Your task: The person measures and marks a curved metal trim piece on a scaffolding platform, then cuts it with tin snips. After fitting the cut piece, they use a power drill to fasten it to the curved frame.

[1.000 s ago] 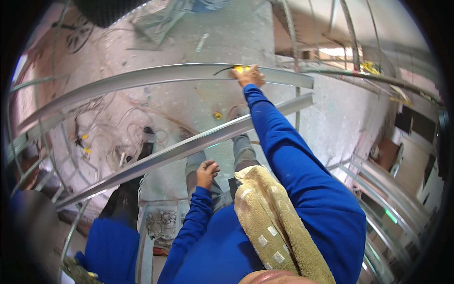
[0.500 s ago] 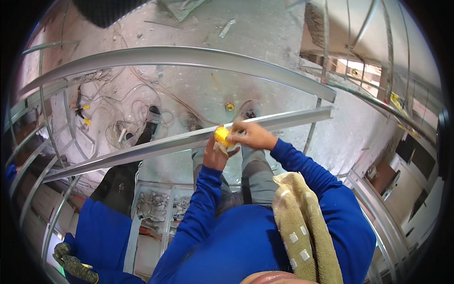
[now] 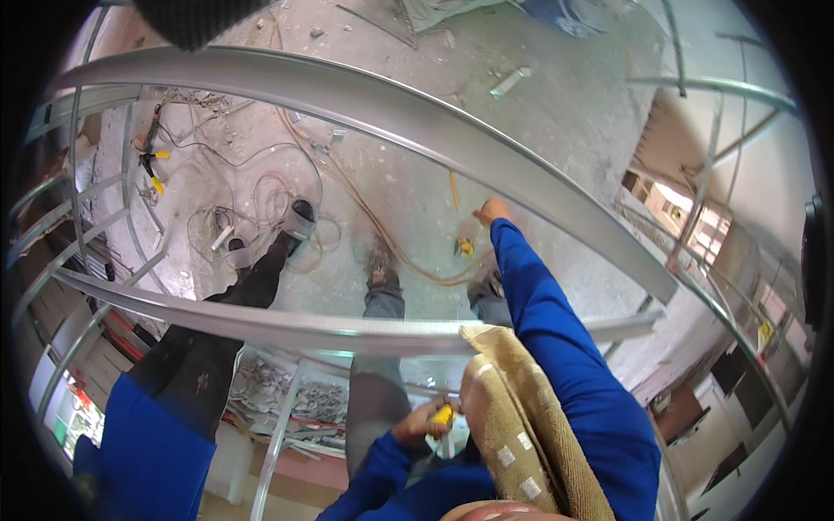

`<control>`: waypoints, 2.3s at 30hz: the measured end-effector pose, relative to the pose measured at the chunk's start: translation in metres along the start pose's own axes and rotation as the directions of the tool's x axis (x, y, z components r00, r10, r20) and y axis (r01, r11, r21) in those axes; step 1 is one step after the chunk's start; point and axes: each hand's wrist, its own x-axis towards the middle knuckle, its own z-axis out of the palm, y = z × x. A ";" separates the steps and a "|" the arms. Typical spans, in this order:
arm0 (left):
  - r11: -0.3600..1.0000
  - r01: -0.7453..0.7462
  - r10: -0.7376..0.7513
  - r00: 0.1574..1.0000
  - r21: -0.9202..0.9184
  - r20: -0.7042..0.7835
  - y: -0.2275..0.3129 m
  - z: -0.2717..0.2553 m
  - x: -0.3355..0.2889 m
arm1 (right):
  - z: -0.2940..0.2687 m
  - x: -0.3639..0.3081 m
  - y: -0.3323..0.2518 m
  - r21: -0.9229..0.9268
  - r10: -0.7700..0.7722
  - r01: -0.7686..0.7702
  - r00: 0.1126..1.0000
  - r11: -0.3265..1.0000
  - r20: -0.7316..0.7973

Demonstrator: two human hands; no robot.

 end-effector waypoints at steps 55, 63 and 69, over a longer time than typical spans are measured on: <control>0.442 -0.092 0.380 0.920 0.892 -0.094 0.077 0.149 -0.020 | -0.134 -0.529 0.028 0.990 -0.405 -0.089 0.914 -0.108 0.038; -0.301 0.031 0.439 0.891 0.953 0.110 0.059 0.197 0.037 | -0.160 -0.508 0.122 0.995 -0.529 -0.024 0.846 0.096 0.071; -0.132 0.185 0.321 0.937 0.974 -0.134 0.048 0.218 0.053 | -0.199 -0.506 0.197 0.984 -0.444 -0.111 0.881 0.136 0.161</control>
